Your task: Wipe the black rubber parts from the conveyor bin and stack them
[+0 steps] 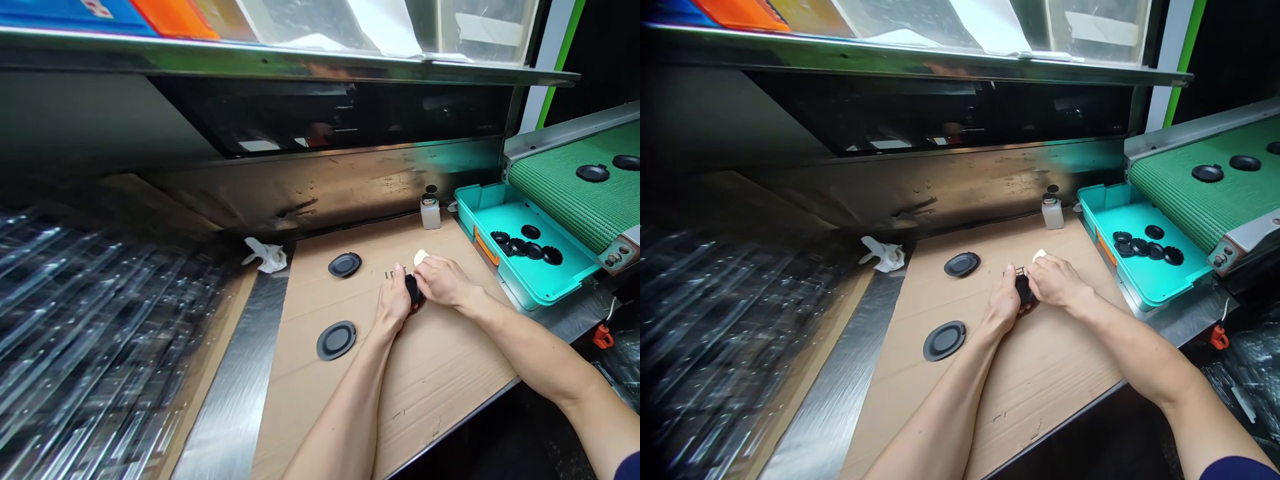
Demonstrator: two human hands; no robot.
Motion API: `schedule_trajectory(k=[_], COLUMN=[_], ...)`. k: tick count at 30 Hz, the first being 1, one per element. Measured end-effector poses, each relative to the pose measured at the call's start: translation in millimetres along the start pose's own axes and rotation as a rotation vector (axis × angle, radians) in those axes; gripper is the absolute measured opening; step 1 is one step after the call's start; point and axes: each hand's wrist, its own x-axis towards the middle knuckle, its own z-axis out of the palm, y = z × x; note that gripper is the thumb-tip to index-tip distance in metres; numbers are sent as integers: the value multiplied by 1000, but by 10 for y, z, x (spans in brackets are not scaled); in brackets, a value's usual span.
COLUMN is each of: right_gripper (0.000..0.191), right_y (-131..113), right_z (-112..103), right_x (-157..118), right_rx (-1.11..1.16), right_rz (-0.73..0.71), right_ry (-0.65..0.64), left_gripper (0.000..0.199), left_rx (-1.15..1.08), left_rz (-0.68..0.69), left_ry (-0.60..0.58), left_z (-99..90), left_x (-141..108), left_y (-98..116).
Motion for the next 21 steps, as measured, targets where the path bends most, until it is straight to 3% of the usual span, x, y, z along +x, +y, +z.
schedule_trajectory(k=[12, 21], right_gripper=[19, 24], right_y=[58, -7], right_z=[-76, 14], right_x=[8, 39], right_rx=[24, 8], right_rz=[-15, -36], right_ry=[-42, 34], left_gripper=[63, 63], left_rx=[6, -47], left_rz=[-37, -83], left_ry=[-118, -28], left_z=[-18, 5], left_x=[3, 4], left_y=[42, 39])
